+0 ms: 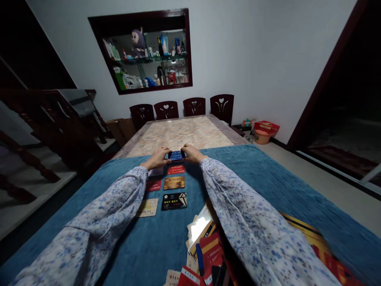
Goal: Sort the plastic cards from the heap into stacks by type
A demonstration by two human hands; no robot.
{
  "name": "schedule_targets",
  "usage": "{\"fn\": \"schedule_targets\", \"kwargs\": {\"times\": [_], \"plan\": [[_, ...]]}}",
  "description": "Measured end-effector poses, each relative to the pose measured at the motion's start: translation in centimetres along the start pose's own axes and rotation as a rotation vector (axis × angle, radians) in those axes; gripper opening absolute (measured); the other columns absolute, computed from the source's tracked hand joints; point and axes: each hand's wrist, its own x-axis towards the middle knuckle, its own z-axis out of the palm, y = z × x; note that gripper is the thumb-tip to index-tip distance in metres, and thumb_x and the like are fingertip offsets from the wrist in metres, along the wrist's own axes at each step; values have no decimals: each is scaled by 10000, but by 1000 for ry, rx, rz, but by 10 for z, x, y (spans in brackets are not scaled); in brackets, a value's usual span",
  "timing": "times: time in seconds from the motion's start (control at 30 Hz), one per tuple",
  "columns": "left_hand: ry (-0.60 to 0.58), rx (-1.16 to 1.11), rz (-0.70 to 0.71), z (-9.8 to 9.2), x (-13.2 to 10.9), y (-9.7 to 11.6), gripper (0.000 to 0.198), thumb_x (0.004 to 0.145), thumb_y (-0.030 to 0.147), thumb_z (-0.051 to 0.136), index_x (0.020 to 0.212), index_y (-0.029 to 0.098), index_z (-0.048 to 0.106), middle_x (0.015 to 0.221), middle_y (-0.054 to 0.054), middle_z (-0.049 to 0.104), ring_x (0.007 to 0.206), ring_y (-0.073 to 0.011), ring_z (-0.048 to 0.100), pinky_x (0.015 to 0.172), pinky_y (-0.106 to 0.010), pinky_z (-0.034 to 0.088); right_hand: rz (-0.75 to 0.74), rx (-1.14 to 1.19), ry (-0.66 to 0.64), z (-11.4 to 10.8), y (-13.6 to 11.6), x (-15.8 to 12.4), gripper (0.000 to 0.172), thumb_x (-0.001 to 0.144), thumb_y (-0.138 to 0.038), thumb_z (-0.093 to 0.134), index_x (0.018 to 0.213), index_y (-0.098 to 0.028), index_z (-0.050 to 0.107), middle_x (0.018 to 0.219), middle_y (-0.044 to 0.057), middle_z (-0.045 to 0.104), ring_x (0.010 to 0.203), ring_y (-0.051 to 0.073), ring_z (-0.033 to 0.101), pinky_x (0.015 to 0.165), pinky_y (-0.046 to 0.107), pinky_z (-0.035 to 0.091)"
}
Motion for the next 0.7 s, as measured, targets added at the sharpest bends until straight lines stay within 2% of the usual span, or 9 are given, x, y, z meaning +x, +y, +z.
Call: {"fn": "schedule_targets", "kwargs": {"times": [0.17,0.33,0.7], "plan": [[-36,1,-67,14,4,-10,256,739,215,694,991,168,697,1124,-118,644,1127,-320,514,995,-453,403,37,17,-47,19,6,13,319,722,-142,764,1036,-137,711,1085,111,611,984,224,613,879,282,462],[-70,1,-112,22,6,-16,196,718,198,683,911,179,711,1031,-106,669,1138,-345,507,994,-491,389,69,29,-73,32,8,21,344,719,-159,779,1059,-151,722,1106,114,624,998,230,623,900,284,459],[-125,3,-119,28,9,-19,135,717,206,646,839,196,702,926,-91,671,1130,-338,498,1012,-525,367,92,17,-102,34,11,21,352,735,-196,781,1080,-148,736,1087,122,684,1005,235,636,894,274,463]]}}
